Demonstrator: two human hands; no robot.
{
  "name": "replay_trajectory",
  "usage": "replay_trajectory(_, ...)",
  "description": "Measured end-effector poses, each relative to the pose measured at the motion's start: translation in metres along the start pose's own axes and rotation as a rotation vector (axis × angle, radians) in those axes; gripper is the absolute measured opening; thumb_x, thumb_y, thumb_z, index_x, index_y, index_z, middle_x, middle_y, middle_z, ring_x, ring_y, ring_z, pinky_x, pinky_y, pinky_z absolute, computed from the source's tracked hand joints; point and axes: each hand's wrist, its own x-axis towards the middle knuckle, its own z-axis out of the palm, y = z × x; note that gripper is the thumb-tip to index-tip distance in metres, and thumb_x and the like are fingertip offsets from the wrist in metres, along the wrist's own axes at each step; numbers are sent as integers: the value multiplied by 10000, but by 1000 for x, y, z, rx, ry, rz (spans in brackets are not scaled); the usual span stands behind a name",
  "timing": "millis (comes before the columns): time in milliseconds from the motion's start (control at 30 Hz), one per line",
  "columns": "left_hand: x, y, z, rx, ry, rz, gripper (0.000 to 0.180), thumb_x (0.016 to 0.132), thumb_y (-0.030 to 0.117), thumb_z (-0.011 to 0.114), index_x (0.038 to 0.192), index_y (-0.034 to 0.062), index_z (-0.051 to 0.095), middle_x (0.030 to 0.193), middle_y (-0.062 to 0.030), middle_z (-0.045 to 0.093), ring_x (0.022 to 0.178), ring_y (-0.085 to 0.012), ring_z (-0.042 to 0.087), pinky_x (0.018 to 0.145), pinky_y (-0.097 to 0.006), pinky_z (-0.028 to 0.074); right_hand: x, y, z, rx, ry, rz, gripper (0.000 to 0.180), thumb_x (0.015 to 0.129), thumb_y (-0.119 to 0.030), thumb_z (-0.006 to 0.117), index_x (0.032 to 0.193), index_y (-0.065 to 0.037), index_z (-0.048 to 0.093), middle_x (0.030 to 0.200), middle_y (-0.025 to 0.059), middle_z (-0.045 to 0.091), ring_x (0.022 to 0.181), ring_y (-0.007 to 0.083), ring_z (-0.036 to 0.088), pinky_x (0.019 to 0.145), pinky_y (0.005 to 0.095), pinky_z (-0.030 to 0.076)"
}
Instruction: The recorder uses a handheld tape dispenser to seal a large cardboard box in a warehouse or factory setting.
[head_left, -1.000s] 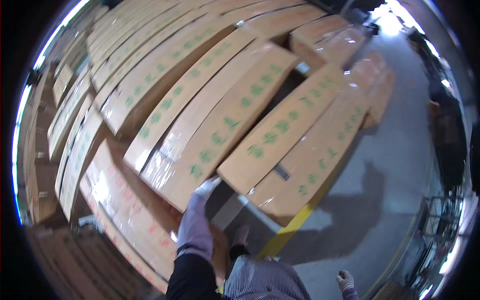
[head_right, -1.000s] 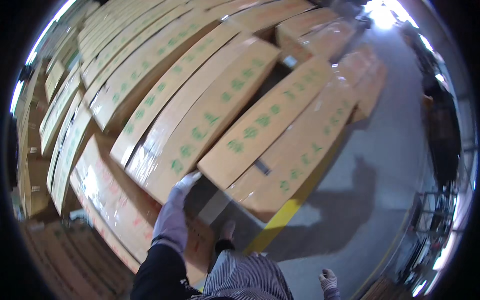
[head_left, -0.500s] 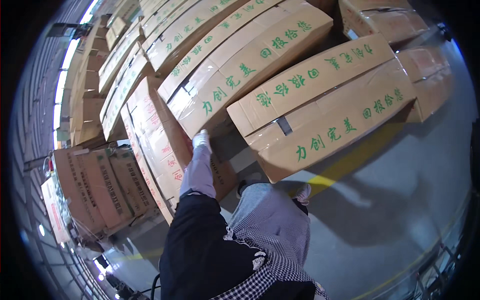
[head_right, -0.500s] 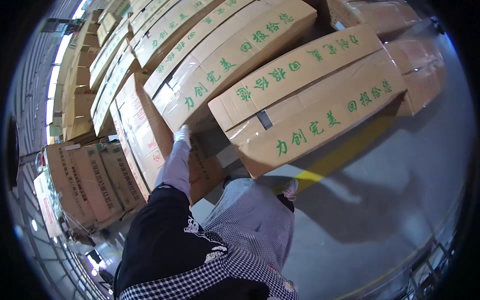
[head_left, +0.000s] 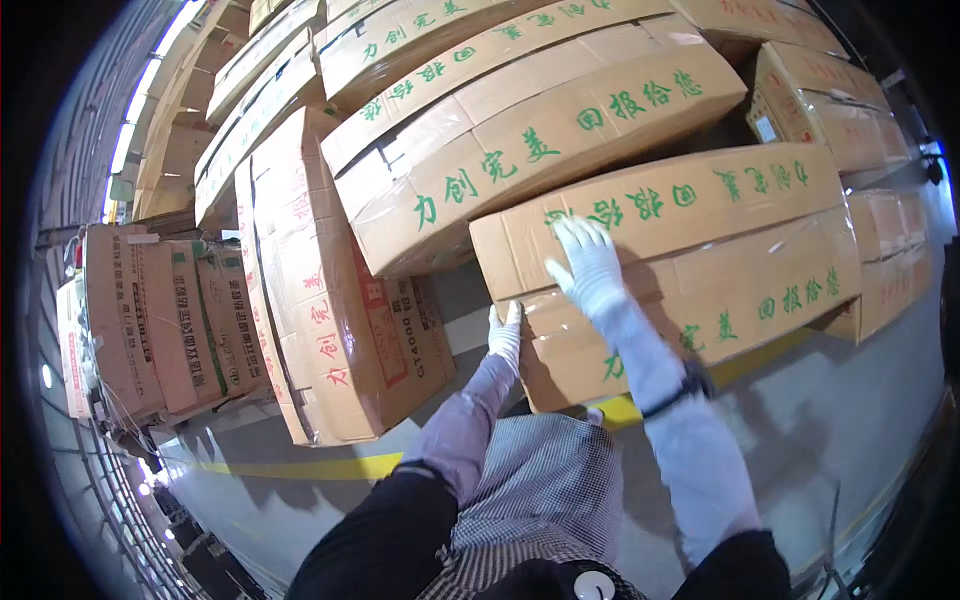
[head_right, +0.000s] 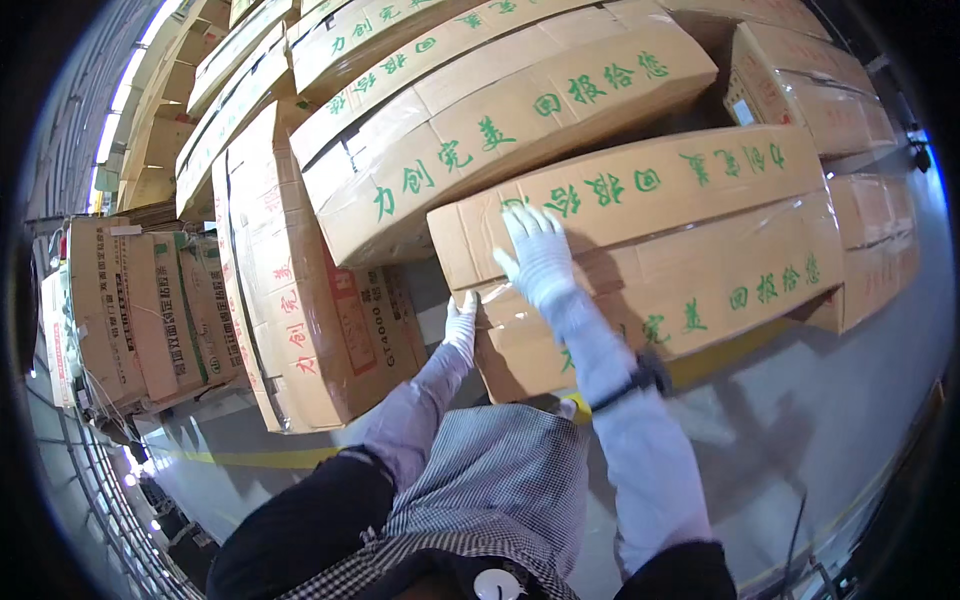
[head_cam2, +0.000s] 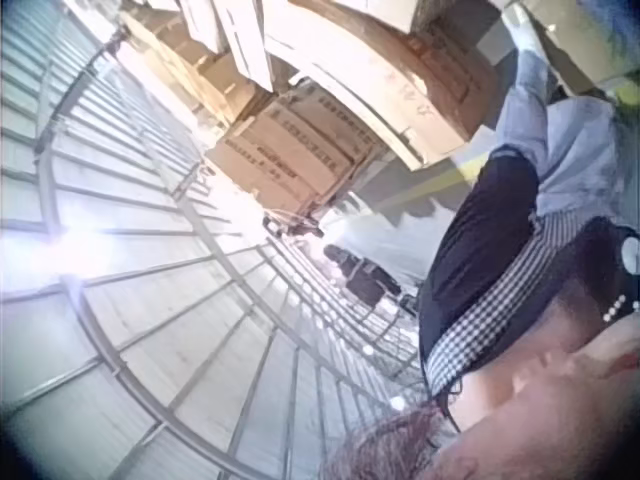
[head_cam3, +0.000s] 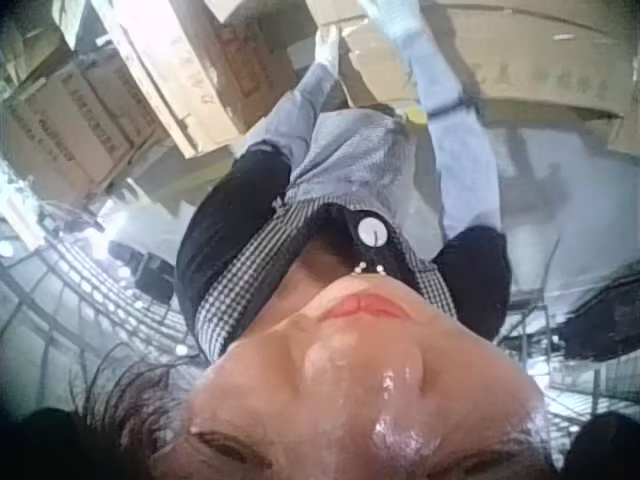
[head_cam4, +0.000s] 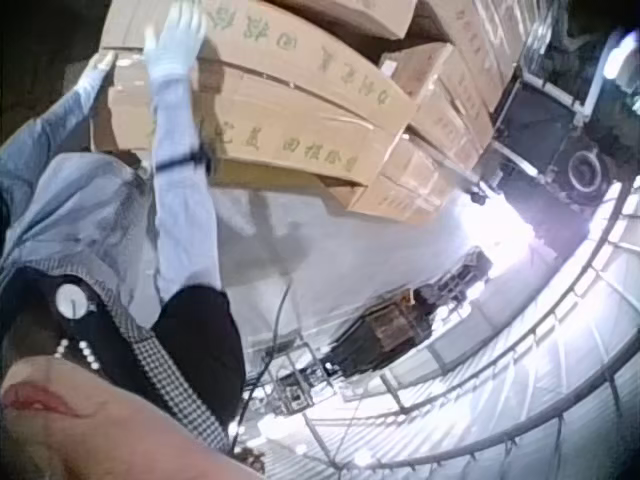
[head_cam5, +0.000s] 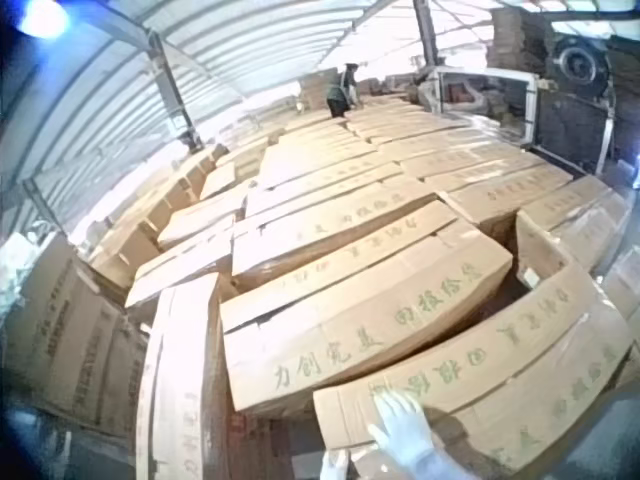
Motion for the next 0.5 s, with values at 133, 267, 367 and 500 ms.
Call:
replay_trajectory(133,-17,-11,18,12,38,-39,571,960,383,528,1414,73,378,1330,-82,515,1239,-187,447,1046,-296,336,93,55,77,-336,-524,107,491,879,-508,491,1075,-84,642,1088,123,628,1069,277,569,950,431,398)
replay_trajectory(267,-25,-11,-21,-240,10,89,411,973,269,533,1322,55,505,1253,-71,554,1131,-163,496,994,-289,387,93,51,106,-314,-324,41,442,887,-480,495,933,-84,685,961,111,643,954,287,593,871,422,432)
replay_trajectory(367,-31,-6,-75,21,158,300,304,958,169,547,1231,40,586,1162,-43,603,1049,-139,534,959,-279,409,74,20,109,-310,-345,28,410,885,-460,508,894,-89,682,952,107,637,938,276,580,847,417,421)
replay_trajectory(500,-16,28,-108,166,336,712,274,946,75,518,1206,32,595,1175,-90,623,1105,-172,562,984,-308,428,22,-17,113,-296,-378,-45,376,852,-452,557,901,-97,672,911,107,614,939,277,570,863,421,409)
